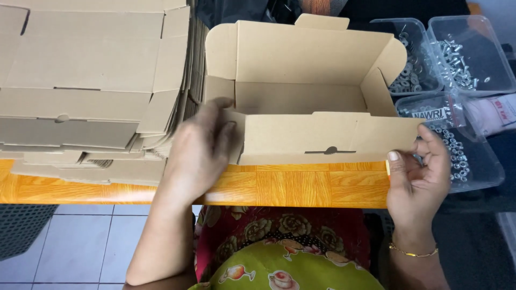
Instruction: Preparing a cardboard box by brushing it, folding it into shape, and then assembling a screw and washer set.
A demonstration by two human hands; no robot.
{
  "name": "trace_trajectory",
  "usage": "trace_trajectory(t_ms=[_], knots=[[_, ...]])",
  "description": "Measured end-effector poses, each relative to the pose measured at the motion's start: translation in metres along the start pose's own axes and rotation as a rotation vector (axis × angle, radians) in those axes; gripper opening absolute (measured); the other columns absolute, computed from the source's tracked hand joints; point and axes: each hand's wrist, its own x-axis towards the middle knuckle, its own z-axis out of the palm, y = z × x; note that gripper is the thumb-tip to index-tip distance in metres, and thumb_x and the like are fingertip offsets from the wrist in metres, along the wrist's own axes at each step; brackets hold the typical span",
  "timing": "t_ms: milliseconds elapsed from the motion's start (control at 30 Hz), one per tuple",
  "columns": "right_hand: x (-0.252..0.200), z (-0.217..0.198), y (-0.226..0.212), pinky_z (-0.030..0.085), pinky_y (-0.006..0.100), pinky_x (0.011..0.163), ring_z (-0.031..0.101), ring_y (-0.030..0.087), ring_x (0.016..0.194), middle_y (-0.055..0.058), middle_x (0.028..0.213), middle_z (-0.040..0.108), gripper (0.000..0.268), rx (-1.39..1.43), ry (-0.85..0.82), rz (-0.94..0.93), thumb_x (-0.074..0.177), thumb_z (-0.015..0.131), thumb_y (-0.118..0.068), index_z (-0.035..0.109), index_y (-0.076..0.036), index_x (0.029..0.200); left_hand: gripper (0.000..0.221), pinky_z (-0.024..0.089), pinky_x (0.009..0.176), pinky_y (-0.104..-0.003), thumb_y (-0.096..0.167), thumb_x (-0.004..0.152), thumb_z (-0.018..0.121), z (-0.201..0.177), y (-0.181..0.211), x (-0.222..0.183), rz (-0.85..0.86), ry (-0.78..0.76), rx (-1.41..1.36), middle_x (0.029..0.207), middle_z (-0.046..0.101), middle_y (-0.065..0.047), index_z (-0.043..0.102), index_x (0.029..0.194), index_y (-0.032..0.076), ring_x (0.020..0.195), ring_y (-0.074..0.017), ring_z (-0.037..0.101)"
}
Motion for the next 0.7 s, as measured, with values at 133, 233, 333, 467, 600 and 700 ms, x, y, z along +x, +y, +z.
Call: trace_trajectory(t_ms=[133,233,333,467,600,700], knots=[[-0.001,0.002,-0.003,0.05,0.042,0.115,0.054,0.035,0.131,0.025,0.139,0.05,0.049,0.018,-0.004,-0.002,0.105,0.054,0.013,0.04,0.006,0.151,0.07,0.052,0.076,-0.053,-0.009,0.071,0.046,0.034,-0.017,0.001,0.212,-0.059,0.118,0.101,0.068,-0.032,0.053,0.141,-0.006,0.087,-0.0506,0.066],[0.001,0.0,-0.002,0.048,0.042,0.116,0.052,0.035,0.134,0.026,0.142,0.049,0.051,0.022,-0.004,-0.008,0.104,0.055,0.016,0.039,0.006,0.152,0.088,0.041,0.115,-0.046,-0.016,0.062,0.037,0.026,-0.02,0.005,0.35,-0.271,-0.026,0.145,0.055,-0.033,0.04,0.15,-0.01,0.133,-0.0439,0.055],[-0.004,-0.002,-0.001,0.051,0.043,0.114,0.054,0.034,0.129,0.025,0.135,0.049,0.051,0.003,0.002,-0.023,0.105,0.055,0.017,0.039,0.006,0.152,0.074,0.037,0.117,-0.043,-0.003,0.082,0.046,0.009,-0.023,0.003,0.315,-0.543,-0.181,0.158,0.045,-0.024,0.034,0.155,-0.002,0.142,-0.0371,0.051],[-0.006,-0.002,0.002,0.051,0.039,0.112,0.049,0.031,0.128,0.023,0.131,0.044,0.052,-0.07,0.019,-0.037,0.105,0.056,0.018,0.04,0.007,0.153,0.052,0.05,0.105,-0.033,0.014,0.1,0.048,-0.005,-0.019,0.004,0.248,-0.474,-0.422,0.124,0.068,-0.013,0.038,0.15,0.002,0.118,-0.0232,0.066],[-0.006,-0.001,0.0,0.051,0.037,0.109,0.048,0.03,0.126,0.022,0.133,0.044,0.051,-0.109,0.022,-0.042,0.105,0.056,0.018,0.042,0.006,0.153,0.037,0.061,0.078,-0.026,0.003,0.085,0.076,-0.026,-0.012,0.0,0.345,-0.289,-0.165,0.113,0.068,-0.009,0.064,0.12,0.003,0.093,-0.0168,0.069],[-0.005,0.0,0.001,0.051,0.037,0.109,0.049,0.03,0.124,0.02,0.129,0.04,0.052,-0.12,0.021,-0.043,0.105,0.056,0.019,0.042,0.007,0.153,0.056,0.049,0.092,-0.036,0.014,0.069,0.09,-0.041,-0.018,-0.007,0.346,-0.456,0.067,0.117,0.071,-0.008,0.069,0.121,0.006,0.108,-0.0263,0.064]])
